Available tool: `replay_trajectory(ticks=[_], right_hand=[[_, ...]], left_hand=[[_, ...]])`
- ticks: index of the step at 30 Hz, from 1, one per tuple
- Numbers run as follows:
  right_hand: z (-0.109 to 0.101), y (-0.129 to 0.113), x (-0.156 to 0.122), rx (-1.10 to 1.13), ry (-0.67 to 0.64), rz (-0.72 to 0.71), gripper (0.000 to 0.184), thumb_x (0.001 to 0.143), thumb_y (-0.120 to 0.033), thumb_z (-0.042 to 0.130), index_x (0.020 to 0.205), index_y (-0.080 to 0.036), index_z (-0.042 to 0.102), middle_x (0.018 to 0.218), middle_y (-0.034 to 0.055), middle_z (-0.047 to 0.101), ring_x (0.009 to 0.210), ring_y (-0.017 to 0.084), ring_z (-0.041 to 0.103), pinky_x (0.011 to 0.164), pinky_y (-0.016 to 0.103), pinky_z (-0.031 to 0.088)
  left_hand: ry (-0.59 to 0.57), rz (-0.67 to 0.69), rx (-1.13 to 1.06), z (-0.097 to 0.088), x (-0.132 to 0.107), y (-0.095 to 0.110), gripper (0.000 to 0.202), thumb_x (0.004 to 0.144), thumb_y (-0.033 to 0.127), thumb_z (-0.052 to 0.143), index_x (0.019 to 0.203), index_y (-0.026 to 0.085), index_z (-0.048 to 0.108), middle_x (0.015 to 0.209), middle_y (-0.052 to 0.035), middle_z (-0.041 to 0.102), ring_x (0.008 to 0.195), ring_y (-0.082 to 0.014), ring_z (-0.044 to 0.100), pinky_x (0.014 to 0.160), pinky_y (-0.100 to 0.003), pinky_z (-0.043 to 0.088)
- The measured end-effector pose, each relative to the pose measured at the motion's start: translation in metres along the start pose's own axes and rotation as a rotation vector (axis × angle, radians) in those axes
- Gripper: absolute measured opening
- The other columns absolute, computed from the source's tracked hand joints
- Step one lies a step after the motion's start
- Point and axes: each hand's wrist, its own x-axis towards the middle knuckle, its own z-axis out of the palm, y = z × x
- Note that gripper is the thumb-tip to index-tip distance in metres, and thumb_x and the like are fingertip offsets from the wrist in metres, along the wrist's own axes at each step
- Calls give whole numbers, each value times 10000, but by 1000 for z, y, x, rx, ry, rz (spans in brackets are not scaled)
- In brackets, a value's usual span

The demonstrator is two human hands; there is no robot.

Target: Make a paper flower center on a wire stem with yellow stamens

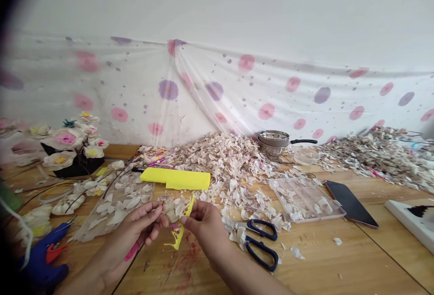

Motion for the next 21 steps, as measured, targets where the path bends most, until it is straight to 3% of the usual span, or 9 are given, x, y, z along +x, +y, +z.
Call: replay_trajectory(ticks=[4,7,9,16,21], right_hand=[[8,19,0,-190,17,69,268,636,-326,709,571,-178,496,514,-68,434,481,71,353,463,198,255],[12,29,-2,-289,25,99,181,615,-117,662,555,-169,498,511,-80,428,479,64,343,443,184,229],[16,33,-4,-342,13,116,150,602,-55,632,579,-162,528,528,-79,450,479,64,360,439,178,240],[22,36,-14,-472,-86,41,168,645,-69,628,762,-181,670,623,-56,558,541,88,439,494,181,298],[19,27,-14,-638,-138,-7,207,723,-104,584,879,-197,684,780,2,684,655,138,563,578,199,371]], left_hand=[[59,7,-25,-3,-1,4,412,667,414,768,911,138,584,669,-30,640,470,-66,456,397,-136,299],[108,-7,-53,-4,-1,8,463,609,401,812,917,140,586,669,-17,635,469,-58,445,389,-121,292],[115,-19,-66,-5,-2,11,481,590,404,824,916,144,585,661,-7,629,462,-52,435,381,-114,282],[58,-71,-125,-6,0,14,430,593,382,826,847,154,565,607,7,611,448,-50,433,373,-113,269],[13,-113,-175,1,0,7,381,633,398,789,813,153,558,595,8,598,424,-48,439,362,-120,250]])
